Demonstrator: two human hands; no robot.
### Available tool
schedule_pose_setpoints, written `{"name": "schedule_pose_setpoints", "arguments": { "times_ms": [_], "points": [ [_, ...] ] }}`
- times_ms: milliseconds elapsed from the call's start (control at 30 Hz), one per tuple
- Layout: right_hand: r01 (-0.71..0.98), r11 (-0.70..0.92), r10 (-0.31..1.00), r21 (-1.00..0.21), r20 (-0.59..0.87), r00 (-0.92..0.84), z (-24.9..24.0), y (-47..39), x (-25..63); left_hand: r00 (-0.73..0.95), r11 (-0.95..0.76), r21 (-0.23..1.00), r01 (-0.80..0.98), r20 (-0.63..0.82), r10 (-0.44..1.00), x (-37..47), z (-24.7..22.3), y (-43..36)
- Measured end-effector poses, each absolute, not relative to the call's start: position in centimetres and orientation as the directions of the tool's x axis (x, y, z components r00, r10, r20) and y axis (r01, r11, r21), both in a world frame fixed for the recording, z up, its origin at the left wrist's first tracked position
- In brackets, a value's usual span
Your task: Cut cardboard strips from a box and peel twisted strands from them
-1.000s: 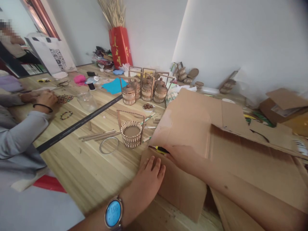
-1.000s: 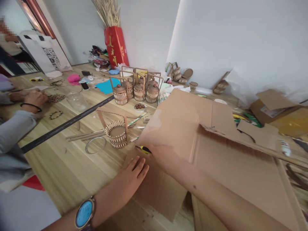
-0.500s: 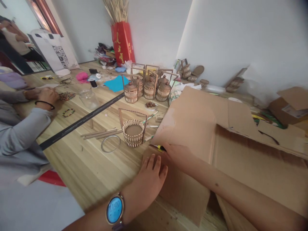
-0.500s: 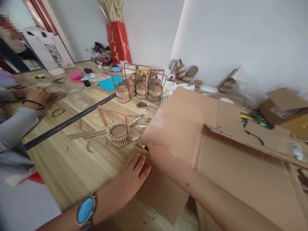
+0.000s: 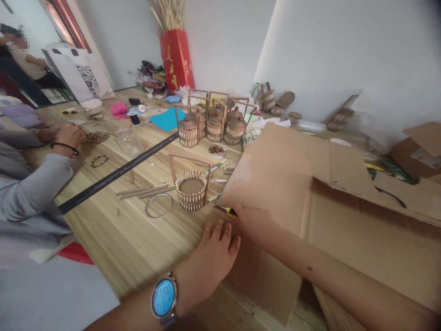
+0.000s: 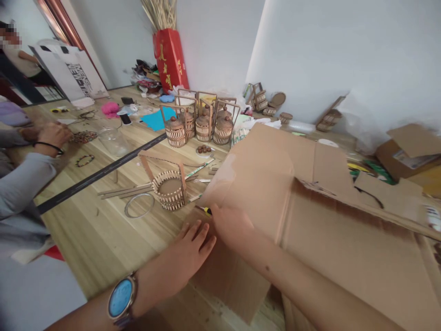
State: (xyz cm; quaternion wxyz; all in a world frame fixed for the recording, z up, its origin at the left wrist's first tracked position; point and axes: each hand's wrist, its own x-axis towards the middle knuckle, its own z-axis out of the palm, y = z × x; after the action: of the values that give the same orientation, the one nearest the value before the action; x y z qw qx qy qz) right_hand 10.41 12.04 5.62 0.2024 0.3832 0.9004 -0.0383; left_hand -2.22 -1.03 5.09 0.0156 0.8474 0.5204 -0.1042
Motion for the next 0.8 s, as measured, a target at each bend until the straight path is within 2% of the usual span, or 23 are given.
{"name": "schedule_pose_setpoints", "arguments": {
  "times_ms": [200, 800],
  "points": [
    [0.688, 0.718, 0.664, 0.106, -0.401, -0.631, 5.7, 11.9, 10.2, 0.426, -0.455, -0.077, 0.887, -0.245, 0.871, -2.1, 5.7, -0.9],
    [0.555, 0.807, 0.586, 0.201, -0.382, -0.715, 8.8, 11.7, 8.3, 0.406, -0.419, -0.005, 0.908, -0.232, 0.884, -2.2, 6.2, -0.7]
  ]
}}
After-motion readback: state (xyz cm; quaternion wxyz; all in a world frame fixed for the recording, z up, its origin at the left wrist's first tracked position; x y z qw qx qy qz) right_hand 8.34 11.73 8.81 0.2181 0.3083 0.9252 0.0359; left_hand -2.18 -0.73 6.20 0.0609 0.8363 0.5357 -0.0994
